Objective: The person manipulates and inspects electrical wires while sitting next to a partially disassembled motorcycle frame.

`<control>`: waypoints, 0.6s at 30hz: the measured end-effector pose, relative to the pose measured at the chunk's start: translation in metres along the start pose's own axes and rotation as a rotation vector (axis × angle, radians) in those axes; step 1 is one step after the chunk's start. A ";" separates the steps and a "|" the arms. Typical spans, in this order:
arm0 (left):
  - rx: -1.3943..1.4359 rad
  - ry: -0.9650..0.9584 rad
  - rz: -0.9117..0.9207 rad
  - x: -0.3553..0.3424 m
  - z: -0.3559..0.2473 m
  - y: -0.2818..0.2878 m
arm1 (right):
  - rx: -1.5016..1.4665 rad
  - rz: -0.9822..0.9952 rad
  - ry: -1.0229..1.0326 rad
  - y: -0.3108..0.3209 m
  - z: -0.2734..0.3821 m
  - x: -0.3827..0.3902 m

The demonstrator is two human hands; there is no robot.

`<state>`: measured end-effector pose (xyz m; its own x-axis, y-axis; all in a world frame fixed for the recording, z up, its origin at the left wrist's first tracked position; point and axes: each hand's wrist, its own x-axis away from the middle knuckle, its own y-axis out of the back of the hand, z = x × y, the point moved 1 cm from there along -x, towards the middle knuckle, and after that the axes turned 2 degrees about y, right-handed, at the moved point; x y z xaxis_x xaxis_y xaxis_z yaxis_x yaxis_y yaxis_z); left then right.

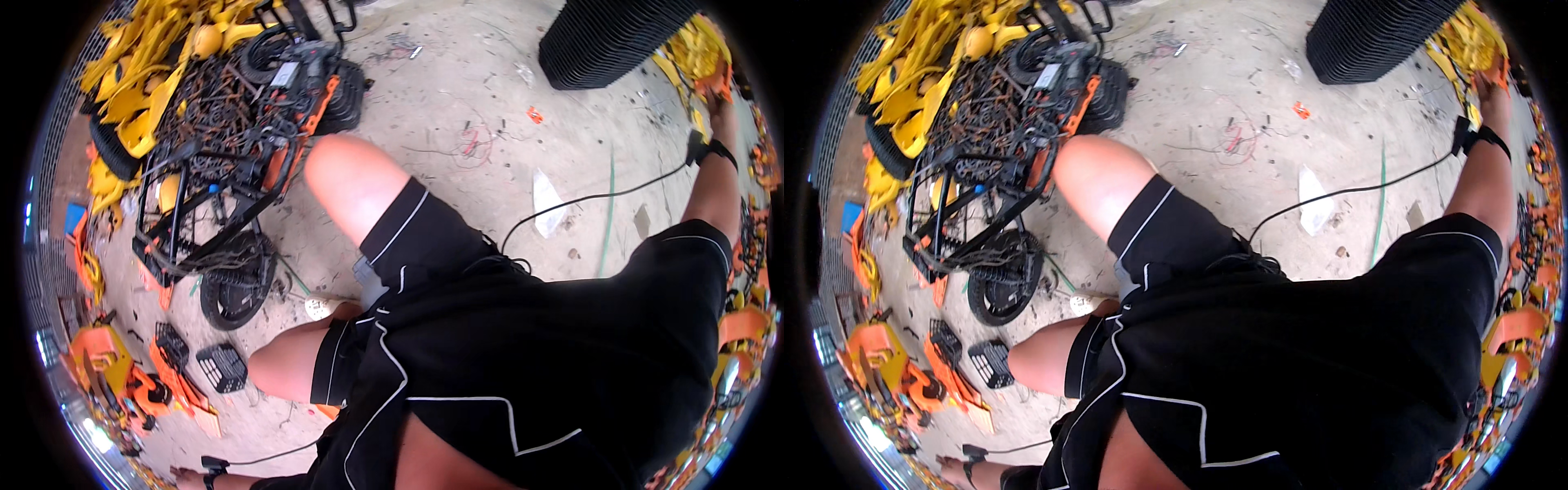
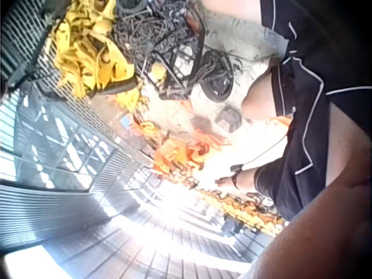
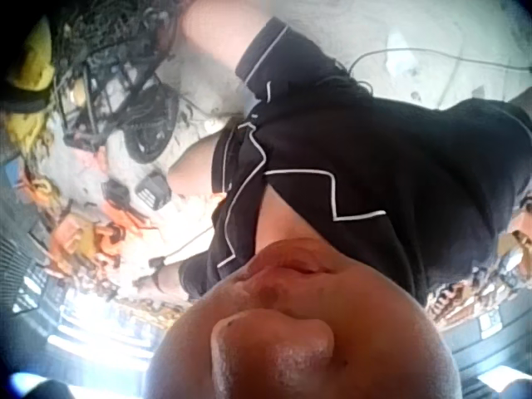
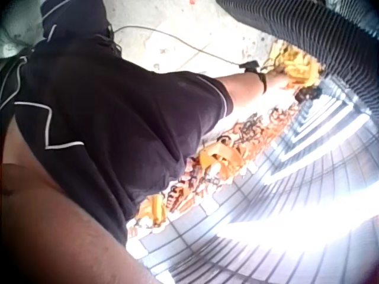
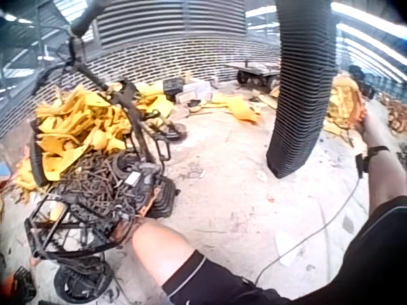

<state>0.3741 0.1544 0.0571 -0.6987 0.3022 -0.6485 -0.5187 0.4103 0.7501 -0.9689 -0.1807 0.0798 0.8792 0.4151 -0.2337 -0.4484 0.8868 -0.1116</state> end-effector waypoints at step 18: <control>0.517 -0.037 0.151 0.087 -0.180 -0.002 | 0.208 0.367 -0.037 -0.176 0.009 0.152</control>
<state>0.2256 0.0251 0.0221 -0.7239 0.4171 -0.5496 -0.0969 0.7272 0.6795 -0.7554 -0.2716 0.0731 0.6740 0.7148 -0.1864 -0.6942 0.6992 0.1710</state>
